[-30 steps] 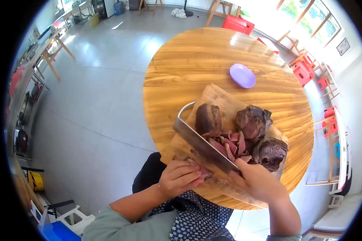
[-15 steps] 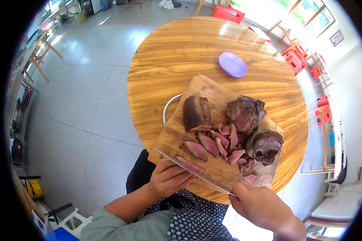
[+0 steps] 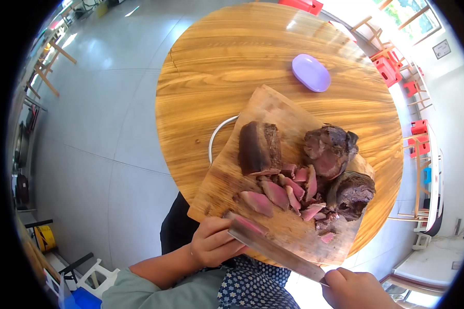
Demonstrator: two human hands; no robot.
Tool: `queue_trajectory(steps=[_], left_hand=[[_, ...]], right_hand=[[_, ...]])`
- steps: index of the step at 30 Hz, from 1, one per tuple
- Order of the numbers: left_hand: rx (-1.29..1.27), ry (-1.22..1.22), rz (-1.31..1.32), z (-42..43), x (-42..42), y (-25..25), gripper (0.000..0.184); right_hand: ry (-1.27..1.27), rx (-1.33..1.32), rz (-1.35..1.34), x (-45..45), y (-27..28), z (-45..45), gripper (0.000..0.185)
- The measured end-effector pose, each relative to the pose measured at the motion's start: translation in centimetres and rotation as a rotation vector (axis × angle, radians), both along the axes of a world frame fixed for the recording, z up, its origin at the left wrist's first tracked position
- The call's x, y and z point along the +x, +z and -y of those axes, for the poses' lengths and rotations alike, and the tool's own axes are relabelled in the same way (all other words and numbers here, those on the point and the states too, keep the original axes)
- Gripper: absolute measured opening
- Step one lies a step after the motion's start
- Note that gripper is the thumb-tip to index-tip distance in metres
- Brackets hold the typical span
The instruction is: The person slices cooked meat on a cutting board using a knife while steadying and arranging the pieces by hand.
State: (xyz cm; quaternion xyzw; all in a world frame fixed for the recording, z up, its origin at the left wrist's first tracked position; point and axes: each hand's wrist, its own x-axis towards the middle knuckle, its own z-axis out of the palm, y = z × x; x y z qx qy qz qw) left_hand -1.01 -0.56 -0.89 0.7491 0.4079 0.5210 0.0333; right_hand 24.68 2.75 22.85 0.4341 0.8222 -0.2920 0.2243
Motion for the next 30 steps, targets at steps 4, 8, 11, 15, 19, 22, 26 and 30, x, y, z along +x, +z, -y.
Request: queue_trajectory(steps=[4, 8, 11, 15, 19, 22, 26, 30], left_hand=[[-0.067, 0.001, 0.049, 0.0, 0.0, 0.0, 0.023], [-0.102, 0.003, 0.082, 0.1, 0.1, 0.2, 0.020], [-0.116, 0.016, 0.097, 0.2, 0.1, 0.0, 0.020], [-0.137, 0.029, 0.059, 0.4, 0.3, 0.0, 0.021], [-0.157, 0.044, 0.035, 0.3, 0.3, 0.7, 0.021], [-0.120, 0.060, 0.007, 0.3, 0.4, 0.7, 0.021], [-0.127, 0.029, 0.061, 0.0, 0.5, 0.6, 0.021], [-0.062, 0.056, 0.092, -1.0, 0.5, 0.9, 0.024]], right_hand=[[0.035, -0.096, -0.002, -1.1, -0.3, -2.0, 0.035], [0.066, -0.167, 0.001, -1.9, -2.2, -3.8, 0.030], [-0.001, -0.176, -0.052, -3.3, -3.1, -5.1, 0.025], [0.007, -0.134, -0.117, -6.1, -4.7, -6.1, 0.018], [-0.023, -0.130, -0.122, -4.8, -5.2, -4.9, 0.014], [-0.006, -0.143, -0.052, -1.7, -3.9, -3.3, 0.018], [0.009, -0.135, -0.031, -1.0, -3.0, -3.0, 0.018], [-0.038, -0.174, 0.127, -4.6, -3.9, -5.8, 0.020]])
